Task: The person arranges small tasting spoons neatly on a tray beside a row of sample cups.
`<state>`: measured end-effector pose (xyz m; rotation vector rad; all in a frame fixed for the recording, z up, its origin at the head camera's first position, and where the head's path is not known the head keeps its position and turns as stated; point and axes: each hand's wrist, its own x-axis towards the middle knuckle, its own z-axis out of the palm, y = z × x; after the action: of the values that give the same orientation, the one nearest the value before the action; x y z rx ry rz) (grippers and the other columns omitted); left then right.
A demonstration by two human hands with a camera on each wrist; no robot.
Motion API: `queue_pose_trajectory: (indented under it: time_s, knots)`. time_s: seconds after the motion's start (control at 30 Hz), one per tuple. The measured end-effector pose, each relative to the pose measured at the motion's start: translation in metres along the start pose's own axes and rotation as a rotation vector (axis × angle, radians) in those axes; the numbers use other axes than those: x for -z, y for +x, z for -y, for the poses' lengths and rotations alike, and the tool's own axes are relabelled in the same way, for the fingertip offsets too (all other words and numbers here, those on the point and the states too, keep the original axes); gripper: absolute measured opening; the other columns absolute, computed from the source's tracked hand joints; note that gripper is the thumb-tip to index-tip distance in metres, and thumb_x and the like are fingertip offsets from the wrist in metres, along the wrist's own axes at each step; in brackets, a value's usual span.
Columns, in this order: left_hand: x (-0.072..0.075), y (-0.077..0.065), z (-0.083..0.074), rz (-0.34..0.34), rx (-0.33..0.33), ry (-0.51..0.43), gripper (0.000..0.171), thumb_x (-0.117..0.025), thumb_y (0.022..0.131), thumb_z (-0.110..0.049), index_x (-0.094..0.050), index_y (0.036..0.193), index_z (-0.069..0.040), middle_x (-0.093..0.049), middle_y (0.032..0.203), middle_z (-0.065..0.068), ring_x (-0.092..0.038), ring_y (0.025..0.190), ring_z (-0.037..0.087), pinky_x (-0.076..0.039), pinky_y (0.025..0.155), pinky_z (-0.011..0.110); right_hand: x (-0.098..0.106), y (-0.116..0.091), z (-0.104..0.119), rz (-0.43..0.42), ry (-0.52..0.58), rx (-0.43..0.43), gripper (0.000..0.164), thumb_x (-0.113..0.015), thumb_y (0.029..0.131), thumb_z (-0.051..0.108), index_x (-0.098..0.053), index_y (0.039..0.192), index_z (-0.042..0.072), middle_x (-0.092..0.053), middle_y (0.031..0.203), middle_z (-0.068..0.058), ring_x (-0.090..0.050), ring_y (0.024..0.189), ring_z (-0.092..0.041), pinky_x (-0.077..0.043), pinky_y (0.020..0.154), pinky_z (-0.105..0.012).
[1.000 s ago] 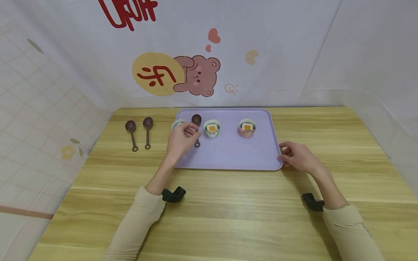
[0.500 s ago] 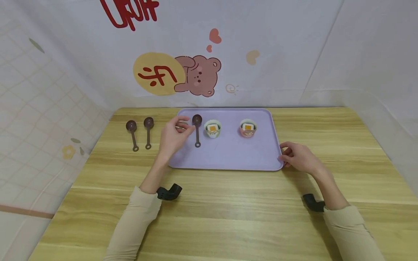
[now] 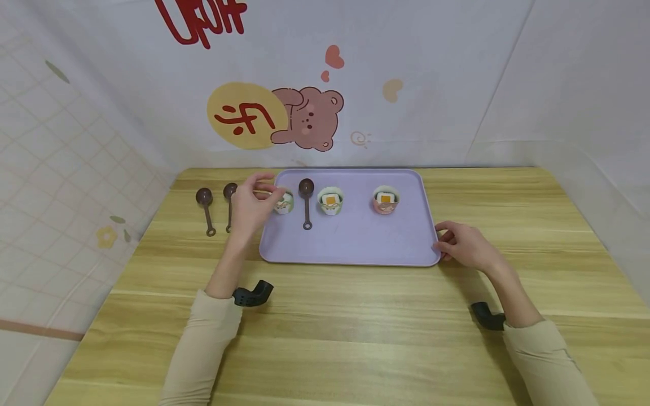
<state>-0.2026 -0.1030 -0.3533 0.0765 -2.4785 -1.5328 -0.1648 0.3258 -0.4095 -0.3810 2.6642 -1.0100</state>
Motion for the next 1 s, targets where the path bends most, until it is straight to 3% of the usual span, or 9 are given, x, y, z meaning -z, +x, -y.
queue_pose_trajectory:
  time_s: [0.3,0.63,1.0]
  knots:
    - [0.012,0.006,0.008,-0.059,-0.031,0.026,0.042,-0.076,0.09,-0.018,-0.064,0.128,-0.007,-0.074,0.099,0.012,-0.072,0.088,0.027,-0.053,0.068,0.03,0.0,0.0,0.0,-0.002,-0.007,0.008,0.043,-0.066,0.096,0.001,-0.047,0.128,-0.021,-0.07,0.09,-0.019,-0.067,0.067,-0.016,-0.057,0.06,-0.029]
    - [0.027,0.013,0.015,-0.012,-0.015,-0.06,0.043,-0.076,0.091,-0.015,-0.061,0.13,-0.005,-0.07,0.105,0.016,-0.069,0.095,0.03,-0.057,0.082,0.04,-0.001,0.0,0.0,-0.01,-0.015,0.007,0.043,-0.067,0.096,0.0,-0.047,0.128,-0.021,-0.07,0.09,-0.019,-0.067,0.068,-0.016,-0.058,0.06,-0.029]
    - [0.041,0.018,0.026,0.009,0.011,-0.076,0.044,-0.073,0.092,-0.014,-0.059,0.133,-0.002,-0.067,0.112,0.02,-0.066,0.102,0.032,-0.055,0.086,0.038,-0.001,0.0,-0.001,-0.004,-0.014,-0.004,0.044,-0.066,0.096,0.002,-0.046,0.129,-0.021,-0.07,0.091,-0.019,-0.067,0.068,-0.015,-0.057,0.061,-0.028]
